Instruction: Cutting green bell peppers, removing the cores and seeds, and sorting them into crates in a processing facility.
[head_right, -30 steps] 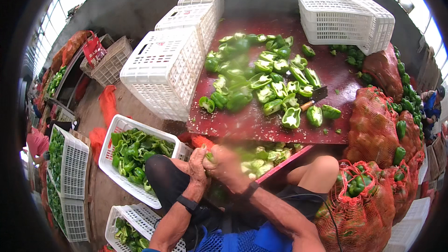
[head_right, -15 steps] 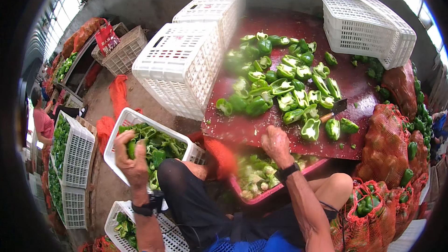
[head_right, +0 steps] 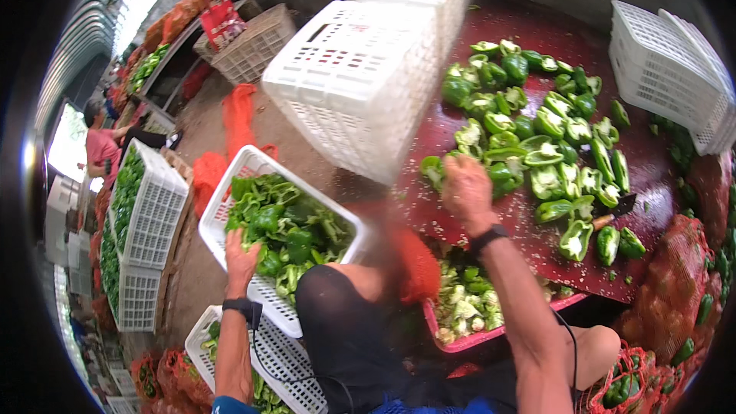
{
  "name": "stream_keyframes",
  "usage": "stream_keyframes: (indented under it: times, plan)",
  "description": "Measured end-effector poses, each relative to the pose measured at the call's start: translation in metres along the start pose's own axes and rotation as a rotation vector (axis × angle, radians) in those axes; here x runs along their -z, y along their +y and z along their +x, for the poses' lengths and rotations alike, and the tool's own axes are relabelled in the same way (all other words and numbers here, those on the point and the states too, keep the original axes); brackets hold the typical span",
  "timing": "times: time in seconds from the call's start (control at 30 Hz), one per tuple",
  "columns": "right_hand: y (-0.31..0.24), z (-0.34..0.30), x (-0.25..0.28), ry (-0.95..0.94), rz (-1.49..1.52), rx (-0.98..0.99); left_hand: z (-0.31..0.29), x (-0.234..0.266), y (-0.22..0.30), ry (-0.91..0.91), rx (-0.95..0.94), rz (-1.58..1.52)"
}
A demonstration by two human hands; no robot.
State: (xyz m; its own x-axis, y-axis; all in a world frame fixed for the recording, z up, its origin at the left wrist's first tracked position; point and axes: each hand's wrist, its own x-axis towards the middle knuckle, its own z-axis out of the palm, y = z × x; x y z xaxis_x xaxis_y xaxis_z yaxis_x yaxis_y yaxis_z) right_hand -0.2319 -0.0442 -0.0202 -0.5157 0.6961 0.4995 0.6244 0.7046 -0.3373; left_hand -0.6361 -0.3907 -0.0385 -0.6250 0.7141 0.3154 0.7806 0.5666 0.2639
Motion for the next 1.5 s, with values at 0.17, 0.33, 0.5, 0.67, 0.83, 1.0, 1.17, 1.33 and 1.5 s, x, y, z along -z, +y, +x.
stream_keyframes:
  times: [0.17, 0.33, 0.5, 0.67, 0.83, 1.0, 1.17, 1.33, 1.5]
  plan:
    - [-0.007, 0.006, -0.02, -0.057, -0.125, 0.022, -0.011, 0.017, 0.059, -0.045, 0.141, -0.438]
    - [-0.03, -0.027, -0.001, -0.256, -0.12, -0.03, 0.003, 0.061, 0.142, -0.096, 0.291, -1.022]
    - [-0.037, -0.034, 0.016, -0.144, -0.052, -0.145, 0.008, 0.116, 0.234, -0.113, 0.028, -1.253]
    - [-0.038, 0.007, 0.005, 0.131, 0.041, -0.076, -0.008, 0.149, 0.274, -0.168, 0.01, -1.547]
    - [-0.022, 0.024, -0.032, -0.046, -0.061, -0.195, -0.021, 0.133, 0.304, -0.324, 0.147, -1.741]
    - [-0.027, 0.031, -0.031, -0.225, -0.06, -0.289, -0.033, 0.089, 0.331, -0.541, 0.258, -1.713]
    - [-0.018, 0.005, -0.021, -0.414, 0.088, -0.378, -0.037, 0.063, 0.34, -0.699, 0.397, -1.814]
    - [-0.045, -0.029, -0.037, -0.225, -0.016, -0.305, -0.035, 0.059, 0.323, -0.698, 0.503, -1.885]
    - [-0.035, -0.026, -0.013, -0.116, 0.059, -0.36, -0.027, 0.079, 0.314, -0.455, 0.378, -1.965]
